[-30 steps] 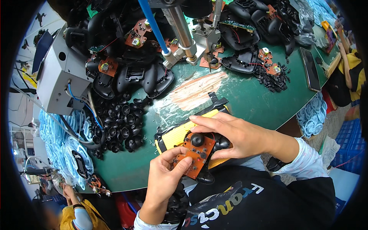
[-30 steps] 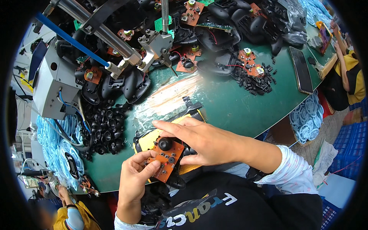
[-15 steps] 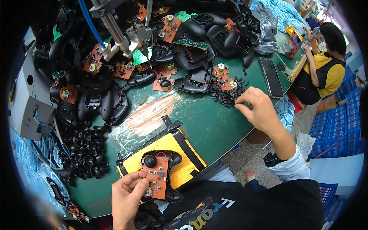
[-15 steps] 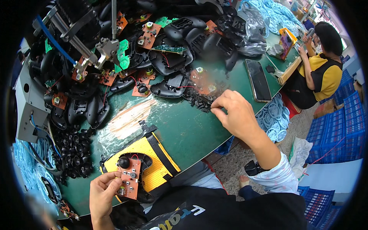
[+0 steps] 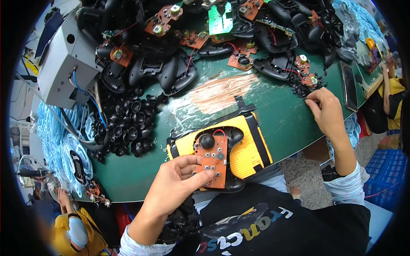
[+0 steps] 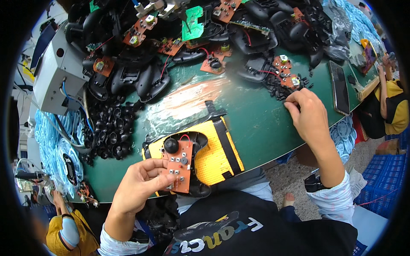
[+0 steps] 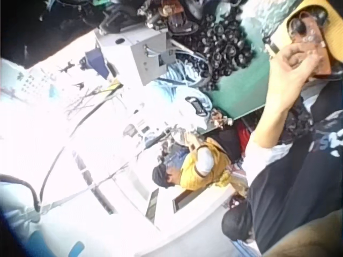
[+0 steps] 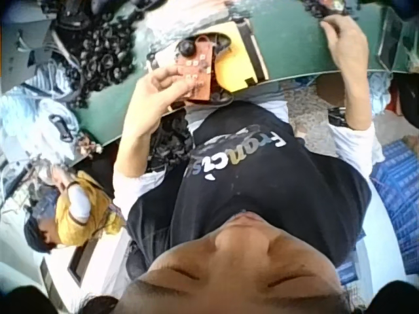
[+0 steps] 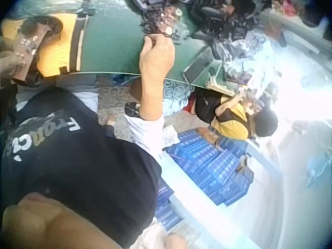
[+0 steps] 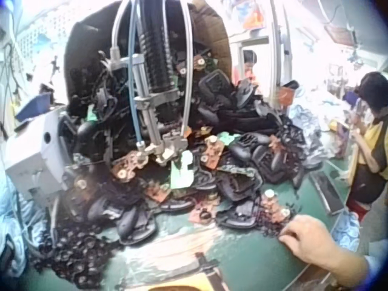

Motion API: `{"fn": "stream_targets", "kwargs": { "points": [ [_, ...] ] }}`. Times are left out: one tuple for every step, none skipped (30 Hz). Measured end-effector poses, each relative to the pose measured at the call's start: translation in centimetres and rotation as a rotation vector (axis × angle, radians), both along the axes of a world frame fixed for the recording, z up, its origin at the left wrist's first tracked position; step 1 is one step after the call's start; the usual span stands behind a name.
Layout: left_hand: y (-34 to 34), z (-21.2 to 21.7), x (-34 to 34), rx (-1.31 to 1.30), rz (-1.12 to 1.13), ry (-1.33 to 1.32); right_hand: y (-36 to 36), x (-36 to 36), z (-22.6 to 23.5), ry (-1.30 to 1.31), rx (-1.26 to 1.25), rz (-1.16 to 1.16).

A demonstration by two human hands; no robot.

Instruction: The recorder assembles components of a game controller at a manufacturing workbench.

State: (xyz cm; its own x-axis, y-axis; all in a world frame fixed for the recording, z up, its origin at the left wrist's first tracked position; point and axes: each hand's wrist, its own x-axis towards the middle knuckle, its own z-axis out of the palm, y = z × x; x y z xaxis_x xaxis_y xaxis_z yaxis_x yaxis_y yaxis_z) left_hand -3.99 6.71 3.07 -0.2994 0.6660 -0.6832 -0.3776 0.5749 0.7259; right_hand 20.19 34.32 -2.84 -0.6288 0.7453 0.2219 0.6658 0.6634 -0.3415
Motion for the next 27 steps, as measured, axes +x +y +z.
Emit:
{"fn": "stream_targets", "kwargs": {
  "points": [
    [-0.2, 0.1, 0.0, 0.019, 0.004, -0.025, -0.3, -0.4, 0.2, 0.001, -0.009, 0.015],
    [0.0, 0.0, -0.1, 0.007, -0.007, -0.026, -0.4, -0.8, 0.3, -0.004, 0.042, 0.031],
    [0.1, 0.0, -0.1, 0.003, 0.001, -0.032, -0.5, -1.2, 0.6, -0.009, 0.094, 0.048],
    [0.3, 0.0, -0.1, -0.010, -0.004, -0.039, -1.3, -1.4, 1.2, 0.051, 0.027, 0.078],
    [0.5, 0.0, 0.0, -0.024, 0.000, -0.043, -2.4, -1.8, 2.2, 0.047, 0.022, 0.096],
    [0.2, -0.1, 0.1, -0.005, 0.009, -0.037, -4.3, -2.3, 3.3, 0.270, -0.407, 0.095],
    [0.0, -0.2, 0.3, -0.007, 0.020, -0.043, -6.2, -2.9, 4.1, 0.486, -0.837, 0.078],
    [-0.1, -0.1, 0.4, 0.006, 0.054, -0.052, -7.7, -3.6, 4.7, 0.475, -1.070, 0.090],
    [0.0, 0.0, 0.5, 0.022, 0.086, -0.062, -9.0, -4.5, 5.1, 0.460, -1.300, 0.099],
    [0.1, 0.2, 0.9, 0.008, 0.128, -0.088, -10.1, -5.2, 4.9, 0.447, -1.445, 0.061],
    [0.0, 0.0, 1.2, 0.014, 0.125, -0.094, -11.0, -5.9, 4.3, 0.433, -1.590, 0.020],
    [-0.4, -0.3, 1.6, 0.029, 0.154, -0.058, -11.4, -6.4, 4.0, 0.425, -1.652, 0.014],
    [-0.7, -0.5, 2.0, 0.044, 0.182, -0.023, -11.5, -6.7, 3.8, 0.418, -1.649, 0.015],
    [-0.8, -0.5, 2.5, 0.072, 0.220, -0.044, -11.6, -6.9, 3.7, 0.425, -1.667, -0.004],
    [-0.9, -0.7, 3.0, 0.075, 0.222, -0.050, -11.6, -7.0, 3.7, 0.432, -1.684, -0.024],
    [-1.1, -0.9, 3.4, 0.128, 0.266, -0.038, -11.5, -7.1, 3.5, 0.374, -1.669, -0.012],
    [-1.3, -1.1, 3.8, 0.181, 0.309, -0.027, -11.8, -7.3, 3.5, 0.364, -1.670, -0.009],
    [-1.6, -1.2, 4.3, 0.220, 0.339, -0.039, -12.3, -7.5, 3.6, 0.379, -1.618, 0.007],
    [-1.6, -1.1, 4.5, 0.221, 0.352, -0.043, -12.6, -7.6, 3.7, 0.394, -1.566, 0.024],
    [-1.8, -0.8, 4.7, 0.218, 0.364, -0.051, -12.8, -7.7, 3.6, 0.379, -1.566, 0.031],
    [-1.6, -0.9, 4.8, 0.218, 0.364, -0.070, -12.8, -7.6, 3.3, 0.429, -1.556, 0.054],
    [-1.5, -1.1, 4.8, 0.224, 0.359, -0.063, -12.8, -7.5, 3.1, 0.478, -1.547, 0.078],
    [-1.4, -1.3, 4.9, 0.227, 0.363, -0.076, -12.9, -7.4, 3.1, 0.466, -1.541, 0.071],
    [-1.4, -1.4, 5.0, 0.233, 0.356, -0.056, -13.0, -7.4, 3.1, 0.498, -1.531, 0.078],
    [-1.4, -1.4, 5.0, 0.239, 0.349, -0.036, -13.1, -7.4, 3.1, 0.531, -1.522, 0.086],
    [-1.4, -1.5, 5.1, 0.239, 0.358, -0.040, -13.1, -7.4, 3.1, 0.520, -1.523, 0.088],
    [-1.5, -1.6, 5.1, 0.254, 0.358, -0.039, -13.2, -7.5, 3.1, 0.540, -1.523, 0.078]
  ]
}}
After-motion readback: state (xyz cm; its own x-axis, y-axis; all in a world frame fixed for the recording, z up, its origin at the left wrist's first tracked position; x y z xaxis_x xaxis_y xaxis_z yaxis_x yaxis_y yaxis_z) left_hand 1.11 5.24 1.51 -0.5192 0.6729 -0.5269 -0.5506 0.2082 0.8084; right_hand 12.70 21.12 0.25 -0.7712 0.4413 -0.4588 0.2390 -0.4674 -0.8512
